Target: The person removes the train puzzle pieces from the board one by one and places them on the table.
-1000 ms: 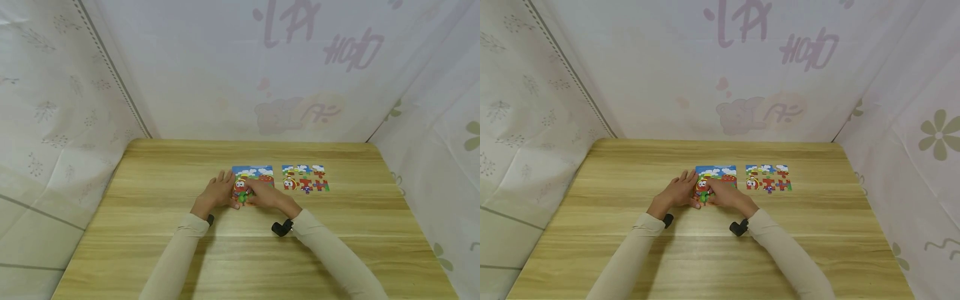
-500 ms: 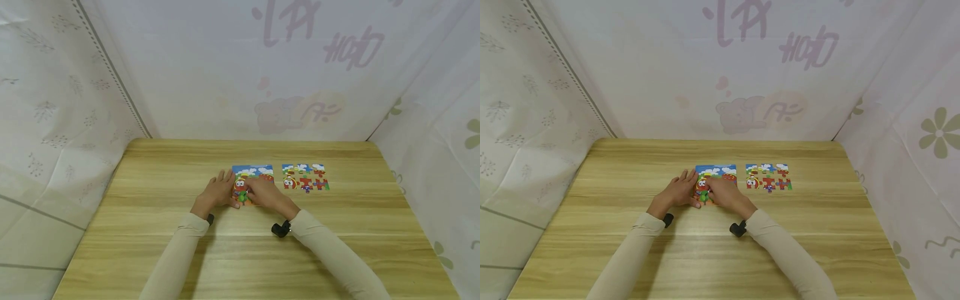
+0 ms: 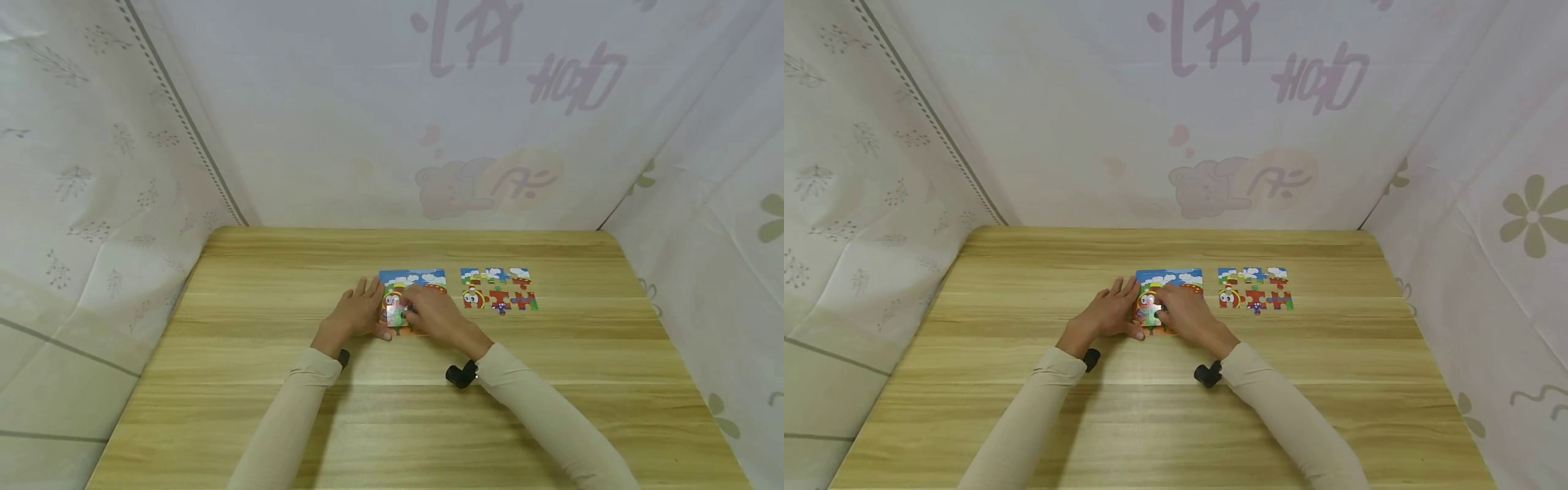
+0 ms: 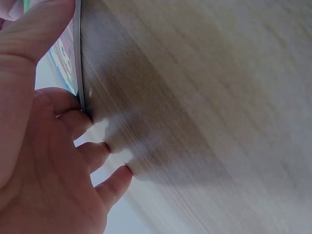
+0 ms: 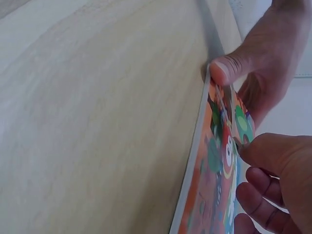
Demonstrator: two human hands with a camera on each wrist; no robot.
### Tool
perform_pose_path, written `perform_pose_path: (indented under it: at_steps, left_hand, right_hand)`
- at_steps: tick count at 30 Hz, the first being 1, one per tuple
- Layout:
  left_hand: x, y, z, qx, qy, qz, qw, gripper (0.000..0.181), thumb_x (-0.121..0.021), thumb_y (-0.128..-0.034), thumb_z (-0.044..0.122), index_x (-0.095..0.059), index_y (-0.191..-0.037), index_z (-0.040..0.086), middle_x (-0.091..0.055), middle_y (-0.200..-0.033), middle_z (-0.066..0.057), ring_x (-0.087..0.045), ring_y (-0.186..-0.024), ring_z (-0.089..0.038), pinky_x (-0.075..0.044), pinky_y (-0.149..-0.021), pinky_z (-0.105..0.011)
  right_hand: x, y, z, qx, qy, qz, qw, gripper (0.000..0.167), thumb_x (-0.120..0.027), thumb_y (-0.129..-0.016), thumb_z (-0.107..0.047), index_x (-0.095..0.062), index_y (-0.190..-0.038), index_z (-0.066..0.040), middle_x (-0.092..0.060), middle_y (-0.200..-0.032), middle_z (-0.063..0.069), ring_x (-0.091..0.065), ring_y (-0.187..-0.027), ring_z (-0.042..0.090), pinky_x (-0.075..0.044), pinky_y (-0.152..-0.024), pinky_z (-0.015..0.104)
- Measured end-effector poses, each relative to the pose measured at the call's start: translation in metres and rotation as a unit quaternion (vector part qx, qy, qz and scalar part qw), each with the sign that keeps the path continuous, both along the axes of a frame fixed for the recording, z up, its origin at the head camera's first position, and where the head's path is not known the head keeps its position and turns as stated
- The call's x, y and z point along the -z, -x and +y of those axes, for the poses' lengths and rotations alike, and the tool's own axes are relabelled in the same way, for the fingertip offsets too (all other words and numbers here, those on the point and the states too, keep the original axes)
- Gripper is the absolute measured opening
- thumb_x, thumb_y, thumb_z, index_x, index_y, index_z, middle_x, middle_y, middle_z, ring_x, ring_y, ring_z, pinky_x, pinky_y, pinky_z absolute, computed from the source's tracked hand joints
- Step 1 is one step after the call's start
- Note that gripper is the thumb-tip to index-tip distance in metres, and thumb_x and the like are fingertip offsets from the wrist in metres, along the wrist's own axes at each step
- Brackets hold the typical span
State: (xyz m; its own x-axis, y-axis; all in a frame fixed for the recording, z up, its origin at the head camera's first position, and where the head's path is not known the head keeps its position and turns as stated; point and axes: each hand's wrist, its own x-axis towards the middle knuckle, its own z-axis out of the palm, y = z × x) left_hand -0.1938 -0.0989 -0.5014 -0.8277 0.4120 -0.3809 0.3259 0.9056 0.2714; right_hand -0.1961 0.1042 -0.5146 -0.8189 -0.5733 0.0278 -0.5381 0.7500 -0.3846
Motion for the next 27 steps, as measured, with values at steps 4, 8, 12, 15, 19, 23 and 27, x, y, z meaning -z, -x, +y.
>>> perform_pose_path:
  at_steps: [4,8,12,15,19,23,27]
  left_hand:
    - [0.000,0.000,0.000,-0.002,-0.002,-0.003,1.0000,0.119,-0.073,-0.0779,0.059,-0.007,-0.159,0.004,-0.003,-0.166,-0.015,-0.001,-0.153,-0.038,-0.016,-0.120,-0.057]
    - [-0.001,0.000,0.000,0.001,-0.006,0.001,1.0000,0.118,-0.074,-0.0782,0.058,-0.009,-0.159,0.002,-0.005,-0.166,-0.017,-0.003,-0.153,-0.039,-0.018,-0.119,-0.058]
    - [-0.002,0.000,-0.001,0.003,-0.008,0.003,1.0000,0.117,-0.075,-0.0782,0.057,-0.011,-0.159,0.001,-0.006,-0.166,-0.018,-0.004,-0.152,-0.040,-0.019,-0.118,-0.058]
    - [-0.002,-0.001,-0.001,0.004,-0.008,0.003,1.0000,0.116,-0.075,-0.0786,0.056,-0.011,-0.159,0.001,-0.006,-0.166,-0.017,-0.004,-0.152,-0.041,-0.019,-0.118,-0.059]
    - [-0.003,-0.001,-0.001,0.006,-0.011,0.004,0.9999,0.116,-0.076,-0.0787,0.056,-0.011,-0.158,0.001,-0.007,-0.166,-0.018,-0.004,-0.152,-0.041,-0.019,-0.118,-0.059]
    - [-0.003,-0.001,-0.001,0.007,-0.013,0.005,0.9999,0.117,-0.075,-0.0786,0.056,-0.011,-0.159,0.001,-0.007,-0.166,-0.017,-0.004,-0.152,-0.041,-0.019,-0.118,-0.059]
    - [-0.002,-0.001,-0.001,0.006,-0.014,0.004,0.9999,0.116,-0.075,-0.0789,0.056,-0.011,-0.159,0.001,-0.007,-0.166,-0.017,-0.004,-0.152,-0.041,-0.019,-0.118,-0.058]
  right_hand:
    - [-0.001,0.001,0.009,0.007,0.005,-0.006,0.9999,0.016,-0.064,-0.095,-0.019,-0.069,-0.110,-0.017,-0.064,-0.100,-0.004,-0.055,-0.077,0.009,-0.048,-0.063,0.028]
    - [-0.003,0.001,0.022,0.007,0.011,-0.004,0.9999,0.018,-0.065,-0.095,-0.020,-0.069,-0.112,-0.015,-0.062,-0.099,-0.003,-0.051,-0.074,0.010,-0.045,-0.061,0.027]
    - [-0.003,0.000,0.037,0.003,0.008,0.006,0.9999,0.016,-0.067,-0.095,-0.022,-0.068,-0.109,-0.015,-0.063,-0.099,-0.001,-0.057,-0.077,0.010,-0.048,-0.064,0.027]
    - [-0.003,-0.002,0.047,0.007,0.010,-0.002,0.9999,0.018,-0.067,-0.094,-0.022,-0.068,-0.111,-0.016,-0.065,-0.103,-0.001,-0.060,-0.081,0.010,-0.051,-0.066,0.028]
    - [-0.003,-0.005,0.061,0.016,0.023,-0.027,0.9993,0.014,-0.068,-0.094,-0.020,-0.068,-0.108,-0.016,-0.065,-0.101,-0.002,-0.060,-0.082,0.010,-0.052,-0.071,0.030]
    - [-0.002,-0.010,0.075,0.024,0.038,-0.053,0.9976,0.011,-0.069,-0.093,-0.018,-0.068,-0.103,-0.016,-0.064,-0.097,-0.003,-0.061,-0.083,0.010,-0.053,-0.073,0.031]
    - [0.000,-0.013,0.089,0.036,0.050,-0.066,0.9959,0.012,-0.070,-0.092,-0.016,-0.068,-0.104,-0.013,-0.065,-0.097,-0.002,-0.062,-0.083,0.010,-0.053,-0.072,0.030]
